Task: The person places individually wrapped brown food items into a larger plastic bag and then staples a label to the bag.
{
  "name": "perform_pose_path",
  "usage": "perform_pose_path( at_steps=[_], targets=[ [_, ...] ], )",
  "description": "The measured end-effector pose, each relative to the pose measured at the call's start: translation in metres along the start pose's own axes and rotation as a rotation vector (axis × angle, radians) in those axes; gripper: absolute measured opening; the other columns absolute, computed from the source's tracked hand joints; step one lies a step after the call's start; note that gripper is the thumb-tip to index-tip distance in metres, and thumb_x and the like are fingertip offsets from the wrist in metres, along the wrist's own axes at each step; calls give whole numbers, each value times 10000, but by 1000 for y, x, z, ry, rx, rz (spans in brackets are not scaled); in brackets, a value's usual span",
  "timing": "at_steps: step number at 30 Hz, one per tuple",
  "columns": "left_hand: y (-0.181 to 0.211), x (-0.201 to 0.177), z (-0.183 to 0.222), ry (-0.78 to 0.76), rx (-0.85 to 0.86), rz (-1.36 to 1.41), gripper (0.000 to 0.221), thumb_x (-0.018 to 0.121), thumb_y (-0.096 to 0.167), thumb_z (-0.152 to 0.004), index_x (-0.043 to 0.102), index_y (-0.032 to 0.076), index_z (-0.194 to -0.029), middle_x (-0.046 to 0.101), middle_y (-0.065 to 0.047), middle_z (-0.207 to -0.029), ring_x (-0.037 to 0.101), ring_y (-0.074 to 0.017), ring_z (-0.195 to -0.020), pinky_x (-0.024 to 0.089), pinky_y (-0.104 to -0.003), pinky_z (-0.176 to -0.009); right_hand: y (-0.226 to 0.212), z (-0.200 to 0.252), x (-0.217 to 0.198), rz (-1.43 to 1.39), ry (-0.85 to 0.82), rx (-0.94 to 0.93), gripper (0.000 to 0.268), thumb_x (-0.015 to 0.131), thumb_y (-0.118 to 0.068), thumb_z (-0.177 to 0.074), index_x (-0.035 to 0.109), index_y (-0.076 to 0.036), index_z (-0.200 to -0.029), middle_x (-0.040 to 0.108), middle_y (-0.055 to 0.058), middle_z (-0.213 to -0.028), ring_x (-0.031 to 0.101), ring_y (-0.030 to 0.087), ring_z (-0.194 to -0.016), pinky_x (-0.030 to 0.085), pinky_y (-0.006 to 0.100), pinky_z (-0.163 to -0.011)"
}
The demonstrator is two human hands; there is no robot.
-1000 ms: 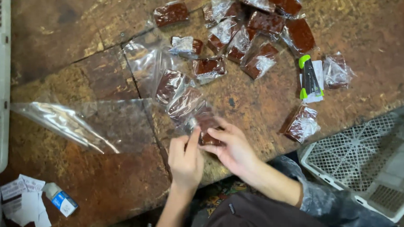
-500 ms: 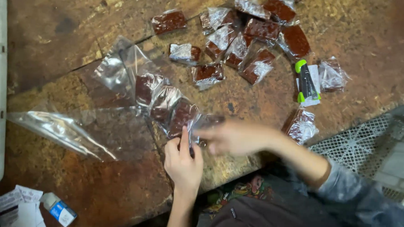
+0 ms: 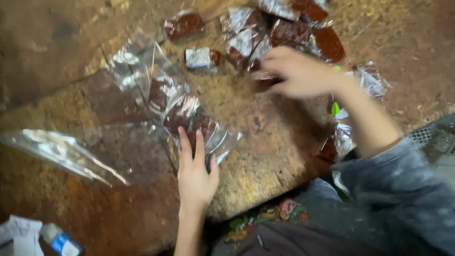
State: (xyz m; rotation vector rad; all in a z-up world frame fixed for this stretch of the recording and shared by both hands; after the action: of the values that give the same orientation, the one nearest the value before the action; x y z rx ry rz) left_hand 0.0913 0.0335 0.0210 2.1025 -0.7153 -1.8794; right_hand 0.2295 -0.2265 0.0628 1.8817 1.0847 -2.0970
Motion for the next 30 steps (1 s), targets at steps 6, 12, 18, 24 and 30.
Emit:
perform_pose_path(
  at_steps=[6, 12, 18, 24, 30],
  targets=[
    [-22, 11, 1, 256, 84, -51, 867, 497, -296, -735, 616, 157, -1464, 521, -130, -1569, 436, -168, -554, 343, -285, -474, 35, 43, 30, 70, -508, 292, 372, 597, -235, -835, 726, -153, -1174, 376, 116, -1631, 164, 309, -1613, 38, 730, -1249],
    [8, 6, 4, 486, 160, -144, 316, 584, 104, -930, 776, 205, -1159, 719, -11, -1306, 750, -159, -961, 609, -272, -775, -46, 64, 42, 342, -286, 287, 718, 659, -230, -841, 423, -315, -1515, 514, 151, -1276, 662, 391, -1087, 635, 518, -752],
    [34, 5, 4, 534, 211, -260, 201, 648, 352, -1001, 768, 224, -1098, 621, -11, -1006, 654, -179, -803, 559, -291, -663, -80, 107, 70, 276, -213, 486, 630, 530, -432, -979, 341, -363, -1576, 449, 183, -1401, 582, 379, -1153, 635, 509, -702],
    [64, 1, 10, 504, 292, -200, 217, 594, 236, -1036, 756, 166, -1161, 561, 37, -829, 590, -142, -650, 522, -263, -569, -112, 81, 85, -804, -156, 500, 556, 681, -244, -901, 598, -100, -1432, 658, 311, -1316, 585, 510, -1247, 473, 588, -1044],
    [73, 10, 27, 470, 373, -112, 321, 468, 137, -1041, 761, 135, -1172, 471, 29, -740, 557, -154, -571, 511, -255, -555, -80, 75, 137, -1275, 535, 751, 435, 675, -73, -945, 653, -125, -1376, 611, 124, -1456, 536, 232, -1354, 408, 413, -1159]
  ],
)
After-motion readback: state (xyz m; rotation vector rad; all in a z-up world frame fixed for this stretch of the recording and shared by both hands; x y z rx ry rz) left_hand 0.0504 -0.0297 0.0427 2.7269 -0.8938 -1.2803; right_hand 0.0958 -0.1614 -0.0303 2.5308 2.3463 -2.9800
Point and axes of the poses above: each hand's wrist, its own z-axis away from the middle knuckle, its own x-axis out of the palm, y = z × x, the point moved 8 cm from there along -z, towards the middle knuckle
